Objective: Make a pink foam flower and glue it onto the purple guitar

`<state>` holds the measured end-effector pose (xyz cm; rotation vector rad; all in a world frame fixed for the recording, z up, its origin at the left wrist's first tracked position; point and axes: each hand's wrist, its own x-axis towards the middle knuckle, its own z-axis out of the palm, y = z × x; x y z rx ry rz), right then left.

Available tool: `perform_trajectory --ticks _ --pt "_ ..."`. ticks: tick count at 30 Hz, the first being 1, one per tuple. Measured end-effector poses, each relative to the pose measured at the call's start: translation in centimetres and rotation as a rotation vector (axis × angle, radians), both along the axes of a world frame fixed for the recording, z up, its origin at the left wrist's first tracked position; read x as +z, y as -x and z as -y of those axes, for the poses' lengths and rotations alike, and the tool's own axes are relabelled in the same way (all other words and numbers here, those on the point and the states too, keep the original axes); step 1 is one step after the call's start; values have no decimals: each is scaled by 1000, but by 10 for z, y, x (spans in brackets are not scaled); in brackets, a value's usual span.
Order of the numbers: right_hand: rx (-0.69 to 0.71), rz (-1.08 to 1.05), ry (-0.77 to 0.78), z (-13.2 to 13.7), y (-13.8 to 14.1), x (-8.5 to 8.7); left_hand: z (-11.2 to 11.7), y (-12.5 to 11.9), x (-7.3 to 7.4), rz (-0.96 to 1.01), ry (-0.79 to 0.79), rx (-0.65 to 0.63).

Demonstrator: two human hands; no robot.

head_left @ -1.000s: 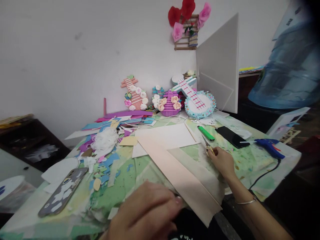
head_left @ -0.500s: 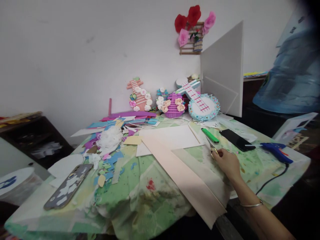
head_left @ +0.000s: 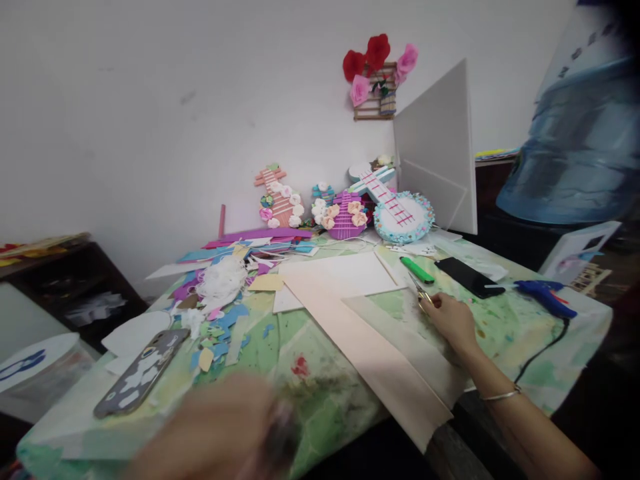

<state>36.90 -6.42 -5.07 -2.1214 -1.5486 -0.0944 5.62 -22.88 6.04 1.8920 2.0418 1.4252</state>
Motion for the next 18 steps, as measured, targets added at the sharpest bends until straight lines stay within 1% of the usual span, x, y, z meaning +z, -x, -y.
perform_trajectory --ticks 1,3,4,5,6,7,9,11,13,15,18 --pt "2 1 7 0 0 1 -2 -7 -2 -34 -47 -132" --pt "7 -6 9 1 1 2 -14 -22 -13 -156 -162 -529" --pt "6 -14 6 1 2 2 -24 -30 -22 -246 -196 -722" --pt "1 -22 2 1 2 3 -35 -37 -32 -351 -197 -876" --pt "-7 -32 -2 2 3 3 -47 -44 -44 -458 -157 -962" --pt "-16 -40 -7 2 3 3 -59 -49 -55 -571 -83 -980" --pt "-27 -51 -12 3 3 4 -77 -56 -73 -704 93 -920" --pt "-30 -55 -13 3 3 4 -89 -56 -82 -781 191 -899" --pt "-32 -62 -10 4 4 5 -95 -54 -82 -803 208 -911" --pt "-38 -74 -5 5 4 5 -100 -52 -80 -793 191 -913" --pt "-43 -67 -3 4 4 3 -110 -54 -78 -786 186 -907"
